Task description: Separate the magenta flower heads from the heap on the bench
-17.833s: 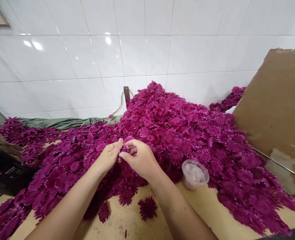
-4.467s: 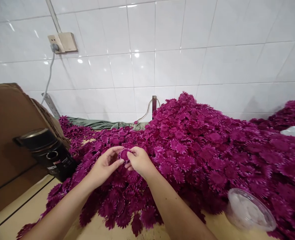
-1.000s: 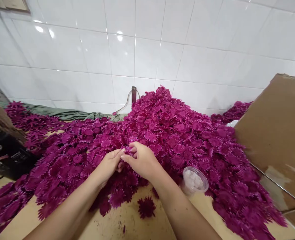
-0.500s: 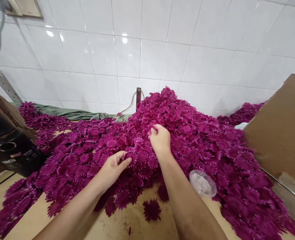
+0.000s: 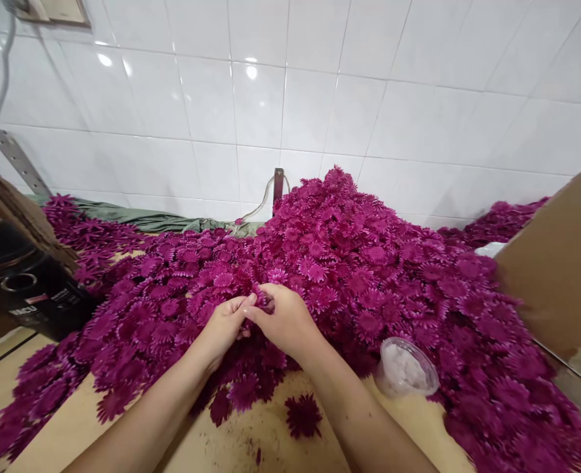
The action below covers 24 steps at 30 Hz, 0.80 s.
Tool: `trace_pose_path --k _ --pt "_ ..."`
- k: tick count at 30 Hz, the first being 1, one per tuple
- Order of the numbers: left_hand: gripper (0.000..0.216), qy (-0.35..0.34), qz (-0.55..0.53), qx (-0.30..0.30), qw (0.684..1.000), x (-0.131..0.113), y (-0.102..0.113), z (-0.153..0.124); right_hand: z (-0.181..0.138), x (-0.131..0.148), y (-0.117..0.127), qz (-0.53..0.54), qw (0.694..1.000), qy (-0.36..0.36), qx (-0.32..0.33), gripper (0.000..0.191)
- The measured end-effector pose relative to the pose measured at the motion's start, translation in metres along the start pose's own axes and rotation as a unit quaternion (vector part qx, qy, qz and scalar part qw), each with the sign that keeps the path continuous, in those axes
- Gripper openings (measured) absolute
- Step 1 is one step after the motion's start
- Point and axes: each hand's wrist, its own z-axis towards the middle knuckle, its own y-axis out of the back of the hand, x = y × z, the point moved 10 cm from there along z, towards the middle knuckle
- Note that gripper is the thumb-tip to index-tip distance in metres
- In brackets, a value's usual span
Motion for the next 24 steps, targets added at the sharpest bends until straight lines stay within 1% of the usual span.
trace_pose_path --k 3,5,8,10,12,13,15,17,18,19,21,23,24 --pt "0.049 0.011 -0.029 0.034 0.999 0.005 -0.005 -0.002 0.004 0.003 -0.005 -0.002 0.999 0.014 0.032 0.017" --pt "0.047 0.021 -0.060 0.065 0.996 0.007 -0.009 -0.005 0.006 0.004 0.002 -0.036 0.999 0.013 0.017 0.013" --pt "0.042 0.027 -0.077 0.098 0.992 0.009 -0.015 -0.011 0.008 0.002 0.009 -0.085 0.996 0.000 -0.009 0.015" --pt "0.038 0.003 -0.067 0.087 0.994 0.006 -0.015 -0.013 0.009 0.003 0.009 -0.120 0.993 0.003 -0.015 0.015" --pt "0.035 -0.028 -0.062 0.055 0.996 0.002 -0.012 -0.015 0.012 0.006 0.015 -0.167 0.985 0.016 -0.039 0.016" --pt "0.034 -0.038 -0.060 0.041 0.997 0.001 -0.012 -0.017 0.015 0.006 0.023 -0.191 0.979 0.015 -0.068 0.016" --pt "0.031 -0.045 -0.048 0.026 0.998 -0.001 -0.012 -0.021 0.022 0.000 0.052 -0.223 0.963 -0.018 -0.149 0.019" --pt "0.025 -0.032 -0.040 0.031 0.998 -0.001 -0.015 -0.027 0.026 -0.014 0.088 -0.236 0.940 -0.073 -0.235 0.022" --pt "0.023 -0.020 -0.046 0.038 0.998 -0.001 -0.016 -0.029 0.028 -0.019 0.100 -0.240 0.933 -0.084 -0.253 0.024" --pt "0.023 -0.007 -0.057 0.046 0.997 0.000 -0.018 -0.030 0.031 -0.021 0.107 -0.250 0.930 -0.080 -0.255 0.027" --pt "0.024 0.010 -0.082 0.055 0.995 0.000 -0.018 -0.030 0.034 -0.021 0.107 -0.263 0.935 -0.051 -0.230 0.035" --pt "0.024 0.008 -0.093 0.052 0.994 0.000 -0.016 -0.027 0.030 -0.014 0.092 -0.266 0.944 -0.006 -0.197 0.039" --pt "0.024 0.004 -0.092 0.050 0.994 0.000 -0.014 -0.025 0.026 -0.008 0.082 -0.258 0.949 0.018 -0.181 0.038"
